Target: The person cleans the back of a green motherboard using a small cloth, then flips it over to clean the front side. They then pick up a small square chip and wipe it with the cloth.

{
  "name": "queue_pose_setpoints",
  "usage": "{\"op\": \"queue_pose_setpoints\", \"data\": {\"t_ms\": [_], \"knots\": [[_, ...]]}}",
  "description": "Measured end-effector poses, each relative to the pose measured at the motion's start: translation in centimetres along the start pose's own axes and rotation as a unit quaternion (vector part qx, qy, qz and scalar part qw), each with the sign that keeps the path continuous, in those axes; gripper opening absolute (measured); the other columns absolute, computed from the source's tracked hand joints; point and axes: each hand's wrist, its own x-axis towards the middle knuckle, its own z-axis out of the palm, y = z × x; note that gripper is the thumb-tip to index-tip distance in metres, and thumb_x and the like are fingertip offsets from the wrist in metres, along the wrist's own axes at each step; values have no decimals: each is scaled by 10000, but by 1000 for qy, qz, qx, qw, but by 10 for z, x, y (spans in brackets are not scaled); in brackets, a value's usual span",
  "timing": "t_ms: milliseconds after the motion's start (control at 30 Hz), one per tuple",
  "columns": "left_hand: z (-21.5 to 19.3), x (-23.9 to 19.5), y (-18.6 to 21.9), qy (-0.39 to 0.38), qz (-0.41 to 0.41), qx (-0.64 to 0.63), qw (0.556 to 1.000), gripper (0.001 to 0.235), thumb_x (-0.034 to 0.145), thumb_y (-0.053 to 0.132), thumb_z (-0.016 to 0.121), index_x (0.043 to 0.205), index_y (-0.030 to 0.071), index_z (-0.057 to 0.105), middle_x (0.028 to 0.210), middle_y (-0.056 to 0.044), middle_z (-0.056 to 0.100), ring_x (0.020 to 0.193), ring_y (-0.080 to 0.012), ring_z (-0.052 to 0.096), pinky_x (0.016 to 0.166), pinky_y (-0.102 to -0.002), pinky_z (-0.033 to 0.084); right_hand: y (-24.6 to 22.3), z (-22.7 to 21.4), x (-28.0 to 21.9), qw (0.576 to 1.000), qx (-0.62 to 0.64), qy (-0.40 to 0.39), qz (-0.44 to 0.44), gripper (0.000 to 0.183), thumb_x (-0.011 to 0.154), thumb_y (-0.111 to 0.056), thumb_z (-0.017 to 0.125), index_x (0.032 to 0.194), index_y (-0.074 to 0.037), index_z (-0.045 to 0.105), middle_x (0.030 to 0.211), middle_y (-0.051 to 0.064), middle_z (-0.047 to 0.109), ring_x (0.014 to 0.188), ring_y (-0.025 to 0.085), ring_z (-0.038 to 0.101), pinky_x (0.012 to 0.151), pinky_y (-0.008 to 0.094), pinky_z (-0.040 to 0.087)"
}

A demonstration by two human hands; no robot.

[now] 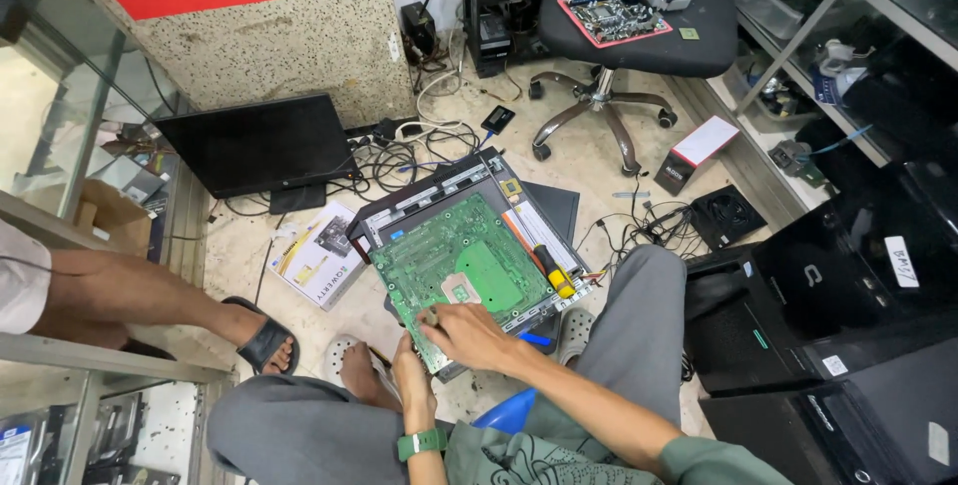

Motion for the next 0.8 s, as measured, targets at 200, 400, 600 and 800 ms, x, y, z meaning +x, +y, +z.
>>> {"op": "queue_pose_setpoints", "data": {"t_ms": [200, 400, 600, 800], "knots": [[4, -17, 16, -3, -26, -16, 1000, 626, 954, 195, 362, 1574, 118, 398, 1680, -65, 316, 1556, -229, 279, 1237, -428, 305, -4, -7, -4, 994, 28, -103, 15, 297, 1090, -164, 394, 855, -87, 558, 592, -6, 427, 396, 80, 281, 340, 278, 286], [3, -11, 12, -3, -7, -19, 1000, 620, 941, 112, 331, 1554, 89, 419, 1670, -70, 339, 1559, -228, 279, 1265, -417, 264, -21, -15, -11, 998, -18, -61, 11, 262, 1083, -159, 411, 1217, -33, 597, 745, 144, 662, 386, 88, 395, 308, 244, 311], [3, -16, 14, -7, -38, -21, 999, 621, 981, 236, 315, 1595, 167, 369, 1709, -17, 259, 1586, -213, 202, 1246, -470, 250, -10, -5, -9, 1000, -24, -6, 2, 397, 1083, -249, 400, 1293, 12, 613, 1138, 204, 684, 764, 309, 712, 619, 432, 593], [6, -16, 17, 23, -60, -102, 993, 619, 961, 207, 466, 1569, 102, 417, 1620, -81, 422, 1432, -214, 473, 1105, -345, 434, -12, -4, -15, 991, 0, -132, -4, 329, 1088, -221, 419, 802, -73, 489, 644, 46, 434, 491, 170, 350, 482, 384, 382]]}}
